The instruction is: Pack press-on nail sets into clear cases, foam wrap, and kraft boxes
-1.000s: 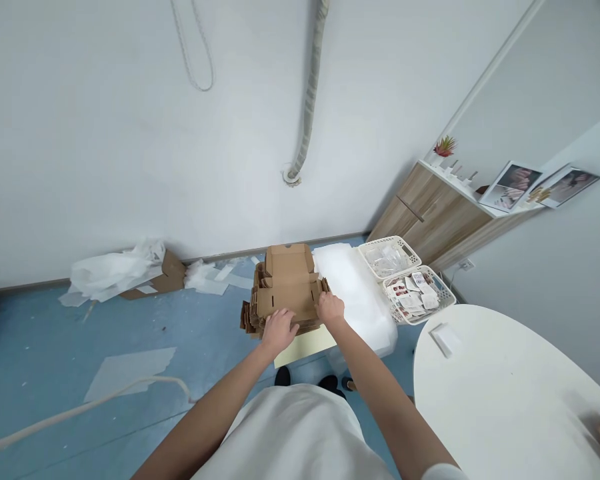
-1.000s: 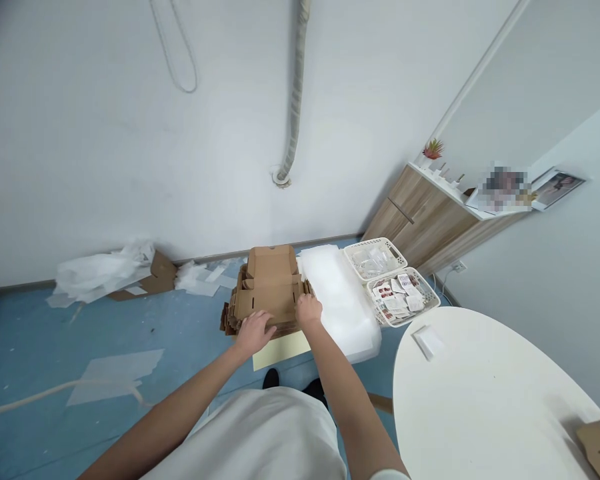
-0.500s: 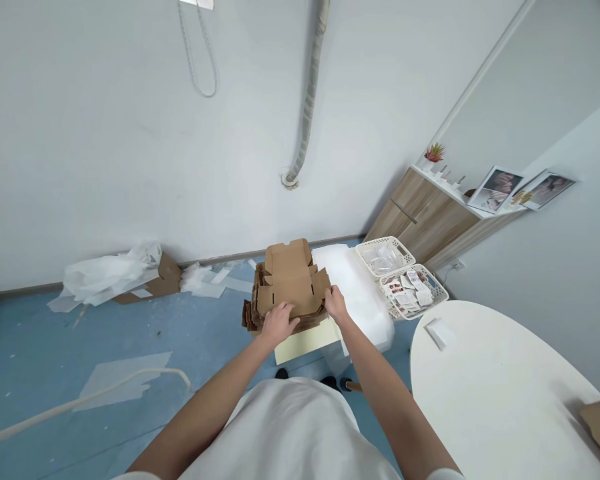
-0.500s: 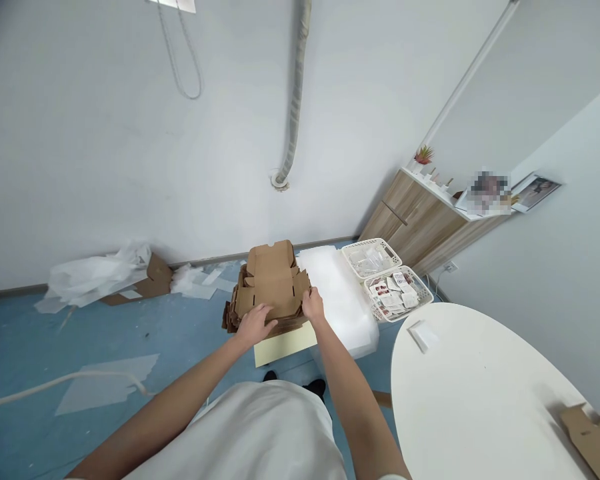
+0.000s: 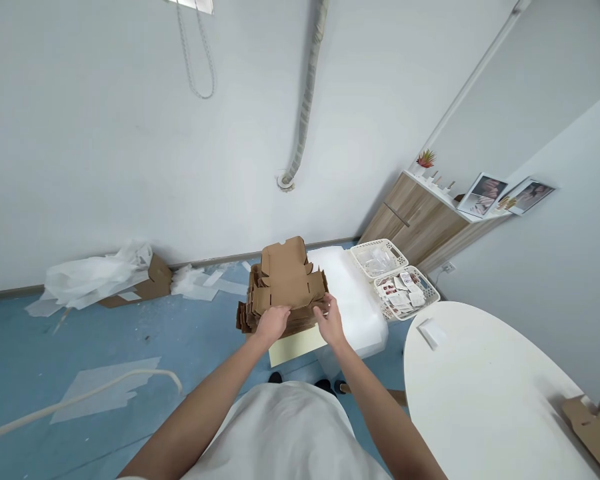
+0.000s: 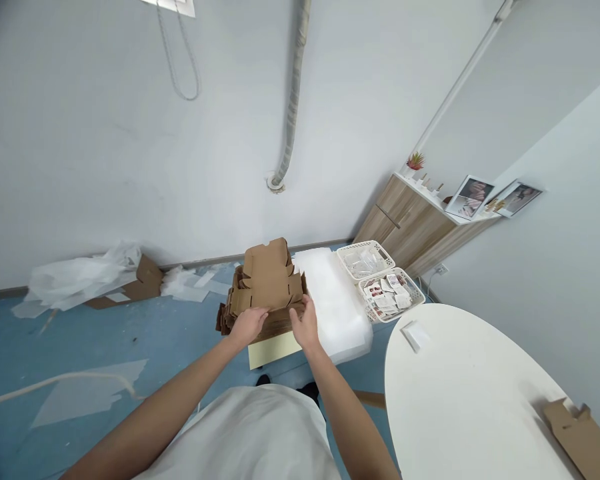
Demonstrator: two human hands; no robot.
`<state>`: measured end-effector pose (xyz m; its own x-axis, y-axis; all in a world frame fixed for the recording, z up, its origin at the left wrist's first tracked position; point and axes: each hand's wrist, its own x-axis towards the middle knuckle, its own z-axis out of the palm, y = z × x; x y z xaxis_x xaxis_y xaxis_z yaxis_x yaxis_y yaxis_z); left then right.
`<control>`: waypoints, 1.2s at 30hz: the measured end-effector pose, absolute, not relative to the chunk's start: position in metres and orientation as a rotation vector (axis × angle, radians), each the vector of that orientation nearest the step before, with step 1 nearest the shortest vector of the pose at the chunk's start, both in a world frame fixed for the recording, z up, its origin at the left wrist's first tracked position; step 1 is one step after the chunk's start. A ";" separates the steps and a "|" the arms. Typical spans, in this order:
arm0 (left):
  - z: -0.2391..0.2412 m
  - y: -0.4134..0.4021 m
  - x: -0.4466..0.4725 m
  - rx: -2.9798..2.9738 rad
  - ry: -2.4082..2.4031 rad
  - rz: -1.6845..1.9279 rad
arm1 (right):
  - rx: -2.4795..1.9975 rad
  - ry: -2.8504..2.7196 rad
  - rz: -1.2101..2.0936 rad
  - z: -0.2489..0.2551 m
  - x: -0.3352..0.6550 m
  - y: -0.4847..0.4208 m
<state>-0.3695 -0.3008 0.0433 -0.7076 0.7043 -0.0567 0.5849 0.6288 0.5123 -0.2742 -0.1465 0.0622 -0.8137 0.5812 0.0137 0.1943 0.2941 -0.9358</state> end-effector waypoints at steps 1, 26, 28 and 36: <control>0.043 -0.300 -0.370 1.040 2.596 0.682 | -0.664 -2.286 1.493 0.059 -0.271 -0.149; 0.055 -0.307 -0.401 0.949 2.383 0.968 | -0.665 -1.984 2.122 0.062 -0.284 -0.140; 0.057 -0.305 -0.398 1.010 2.433 0.938 | -0.734 -1.958 2.117 0.057 -0.282 -0.140; 0.051 -0.299 -0.387 1.079 2.538 0.889 | -0.776 -1.997 2.097 0.043 -0.282 -0.134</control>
<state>-0.3868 -0.2992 0.0514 -0.6970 0.7169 0.0135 0.5684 0.5411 0.6198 -0.2821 -0.1342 0.0434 -0.8563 0.4432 -0.2650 0.2430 -0.1070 -0.9641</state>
